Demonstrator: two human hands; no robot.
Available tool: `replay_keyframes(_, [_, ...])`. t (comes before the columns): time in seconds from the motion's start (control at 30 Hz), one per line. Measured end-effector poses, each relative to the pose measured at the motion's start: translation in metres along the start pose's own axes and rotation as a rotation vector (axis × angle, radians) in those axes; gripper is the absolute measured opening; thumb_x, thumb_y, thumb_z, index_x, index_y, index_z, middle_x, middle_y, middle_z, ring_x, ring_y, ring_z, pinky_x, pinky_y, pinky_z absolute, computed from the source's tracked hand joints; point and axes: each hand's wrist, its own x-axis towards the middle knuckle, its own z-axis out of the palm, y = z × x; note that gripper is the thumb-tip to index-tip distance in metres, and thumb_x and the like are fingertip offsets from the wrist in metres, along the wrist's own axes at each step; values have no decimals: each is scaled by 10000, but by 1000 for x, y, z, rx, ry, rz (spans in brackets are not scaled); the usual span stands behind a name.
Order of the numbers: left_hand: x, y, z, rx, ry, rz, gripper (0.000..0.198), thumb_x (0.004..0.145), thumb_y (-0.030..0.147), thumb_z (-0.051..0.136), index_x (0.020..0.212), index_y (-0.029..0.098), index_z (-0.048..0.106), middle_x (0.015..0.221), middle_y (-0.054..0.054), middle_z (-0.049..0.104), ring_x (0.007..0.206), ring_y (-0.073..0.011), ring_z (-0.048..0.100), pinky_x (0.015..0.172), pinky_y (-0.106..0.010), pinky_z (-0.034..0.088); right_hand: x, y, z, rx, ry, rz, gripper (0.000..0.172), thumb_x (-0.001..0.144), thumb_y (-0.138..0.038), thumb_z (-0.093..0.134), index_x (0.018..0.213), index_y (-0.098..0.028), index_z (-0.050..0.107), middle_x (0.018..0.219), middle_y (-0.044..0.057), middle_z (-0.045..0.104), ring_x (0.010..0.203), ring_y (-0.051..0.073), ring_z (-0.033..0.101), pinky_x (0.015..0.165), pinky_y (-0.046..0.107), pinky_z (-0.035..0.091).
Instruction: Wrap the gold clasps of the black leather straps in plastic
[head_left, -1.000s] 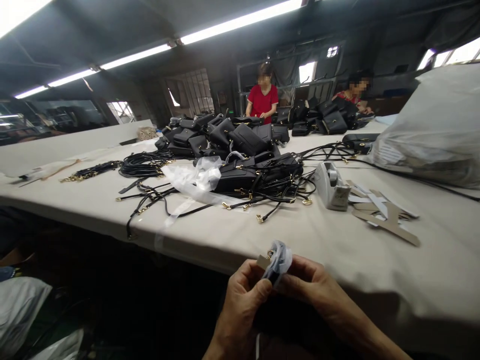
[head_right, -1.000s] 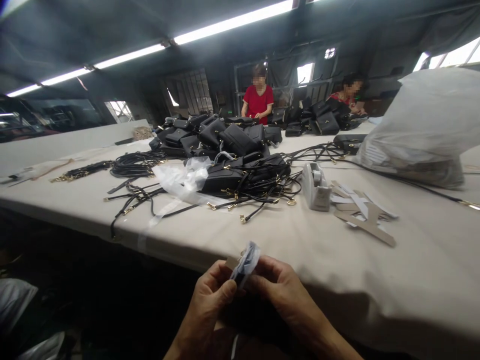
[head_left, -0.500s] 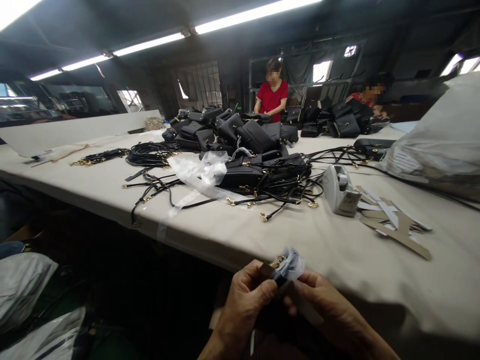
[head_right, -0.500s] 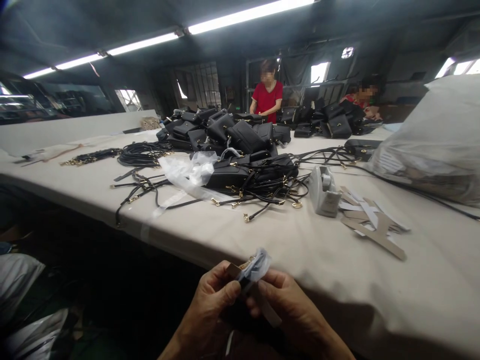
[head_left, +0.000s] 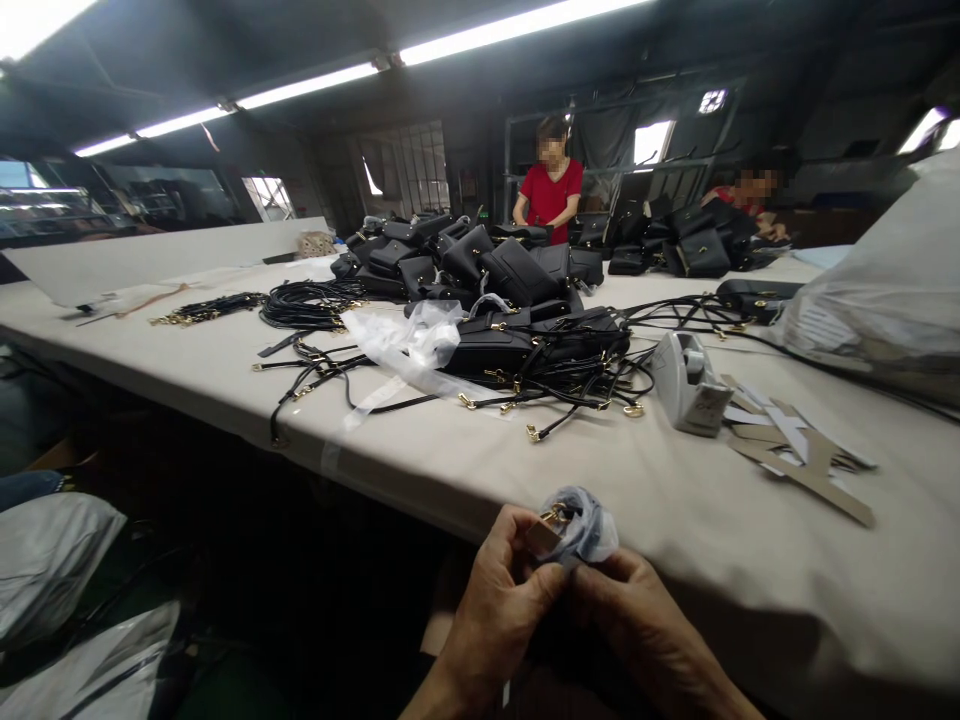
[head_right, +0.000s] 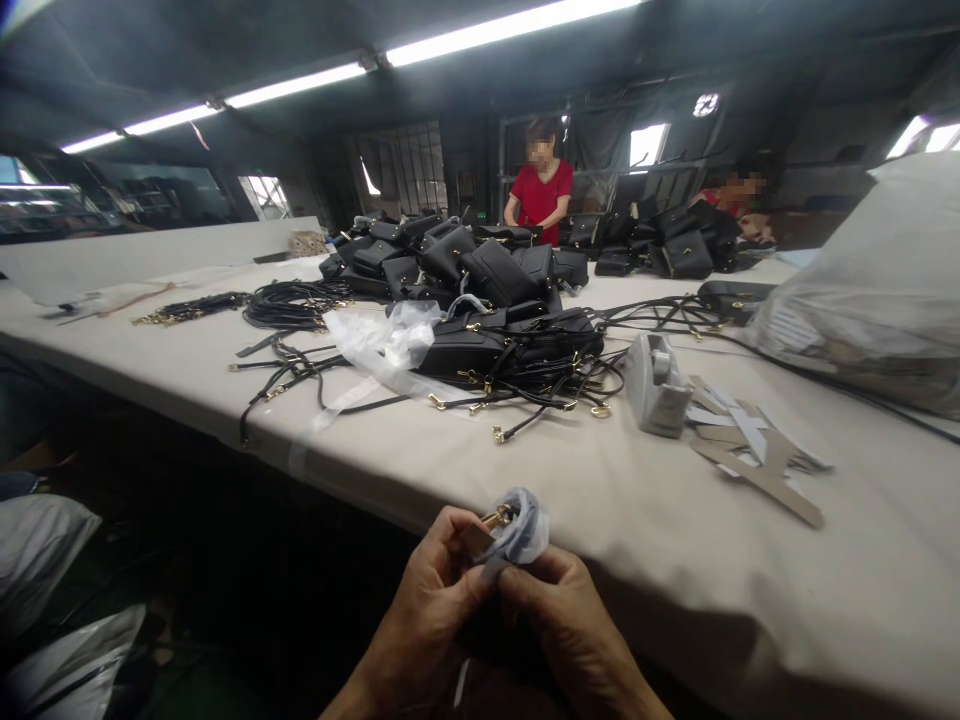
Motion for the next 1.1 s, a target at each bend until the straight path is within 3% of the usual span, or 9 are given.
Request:
replay_keyframes(0.1, [0,-1,3,236,36,63,201,862,308,675,988,182,582,870,-41,655,762,-174,587,687,-264,455,3,3,2,131,-41,-33,431,666,-304,875,1048,-153,745,846,61,736,811,204,667,834,315,511])
replay_keyframes(0.2, [-3,6,5,395,33,118,186,855,232,646,1029,181,602,966,-79,685,832,-207,613,761,-292,472,6,6,-1,158,1,-77,454,670,-290,869,1082,-158,732,952,87,750,915,240,678,894,340,503])
replay_keyframes(0.33, [-5,20,-2,293,-89,16,204,864,263,633,1049,179,655,925,-52,679,784,-185,614,714,-260,477,7,8,-5,83,44,-91,431,669,-319,870,1041,-147,737,909,88,760,846,255,698,854,366,521])
replay_keyframes(0.5, [-3,23,-14,311,21,-108,163,849,296,647,809,143,683,752,-25,649,694,-155,576,618,-221,448,4,11,3,29,27,-69,454,610,-307,903,996,-138,735,816,76,758,782,266,710,752,355,534])
replay_keyframes(0.63, [-3,19,-15,330,13,-114,95,818,234,648,838,150,687,735,-11,654,672,-145,570,617,-221,448,4,17,8,49,19,-54,434,592,-321,909,946,-137,739,760,71,748,726,263,708,717,360,532])
replay_keyframes(0.8, [-4,20,-12,402,56,-126,58,781,168,621,728,151,640,648,17,574,608,-125,522,551,-207,406,7,22,2,19,9,-37,418,589,-347,910,914,-138,751,732,58,729,685,227,683,695,338,521])
replay_keyframes(0.9, [-4,16,-13,542,92,-22,97,816,159,590,732,165,637,699,-10,626,644,-147,582,587,-223,439,10,24,-5,-41,38,-15,430,608,-391,901,928,-138,766,687,37,698,618,150,615,628,261,475])
replay_keyframes(1.1, [-6,-2,-15,1010,122,524,198,852,66,521,740,195,622,689,-42,647,635,-177,593,609,-265,430,14,33,-11,-142,110,-58,441,617,-432,893,928,-140,776,621,4,629,579,125,524,577,243,416])
